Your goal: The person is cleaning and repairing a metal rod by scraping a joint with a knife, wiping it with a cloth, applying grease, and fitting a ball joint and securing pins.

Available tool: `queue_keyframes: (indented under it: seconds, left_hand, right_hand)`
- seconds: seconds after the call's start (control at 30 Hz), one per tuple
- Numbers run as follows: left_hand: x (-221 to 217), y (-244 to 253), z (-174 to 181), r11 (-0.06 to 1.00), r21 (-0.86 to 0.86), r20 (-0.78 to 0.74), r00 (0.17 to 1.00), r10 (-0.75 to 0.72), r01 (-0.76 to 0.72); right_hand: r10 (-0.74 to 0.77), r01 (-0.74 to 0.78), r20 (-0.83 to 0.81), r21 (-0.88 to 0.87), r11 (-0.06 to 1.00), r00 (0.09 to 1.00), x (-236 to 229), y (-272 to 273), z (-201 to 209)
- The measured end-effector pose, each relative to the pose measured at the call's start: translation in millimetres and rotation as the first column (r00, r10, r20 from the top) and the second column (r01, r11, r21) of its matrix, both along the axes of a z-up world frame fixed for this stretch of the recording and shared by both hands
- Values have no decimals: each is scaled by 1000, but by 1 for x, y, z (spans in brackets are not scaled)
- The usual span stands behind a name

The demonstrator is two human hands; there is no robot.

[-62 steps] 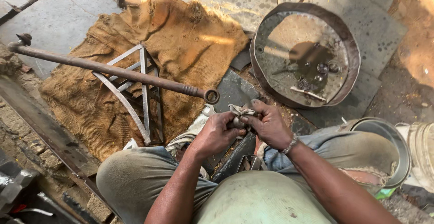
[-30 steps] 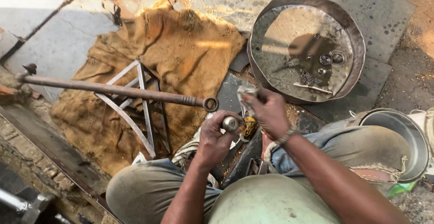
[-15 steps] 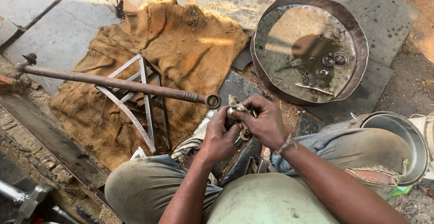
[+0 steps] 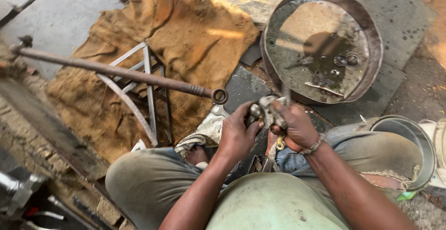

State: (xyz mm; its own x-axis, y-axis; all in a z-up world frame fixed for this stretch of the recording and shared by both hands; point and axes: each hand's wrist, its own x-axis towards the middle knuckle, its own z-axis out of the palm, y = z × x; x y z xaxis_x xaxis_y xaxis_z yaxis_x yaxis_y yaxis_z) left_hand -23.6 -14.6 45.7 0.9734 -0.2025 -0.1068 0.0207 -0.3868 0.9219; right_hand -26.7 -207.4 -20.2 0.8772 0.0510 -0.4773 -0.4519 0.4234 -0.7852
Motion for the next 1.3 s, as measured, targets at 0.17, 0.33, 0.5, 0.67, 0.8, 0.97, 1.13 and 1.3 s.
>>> queue_keyframes:
  seconds: [0.17,0.33,0.5,0.67,0.8,0.97,1.13,1.3]
  left_hand:
    - [11,10,-2,975,-221,-249,967,-44,-12]
    - [7,12,1,932,-343,-125,977,-173,121]
    - [3,16,10,986,-28,77,984,-160,162]
    - [4,14,17,999,-23,41,999,-28,29]
    - [9,15,14,995,-101,-111,994,11,-22]
    - [7,12,-8,997,-48,140,988,67,-60]
    - [8,4,-37,864,-479,-212,976,55,-152]
    - [10,7,-51,560,-758,-445,893,-67,-336]
  right_hand:
    - [72,-75,58,46,996,996,-7,1,-13]
    - [109,-112,52,58,992,993,-2,11,-14]
    - [106,-121,109,138,983,988,-3,23,-11]
    - [-38,36,127,15,999,991,4,37,-6]
    - [-38,73,261,-123,990,964,10,41,10]
    - [323,214,504,-745,632,801,5,52,31]
    - [164,159,563,-480,862,810,11,52,34]
    - [-244,317,325,-193,929,914,1,-9,36]
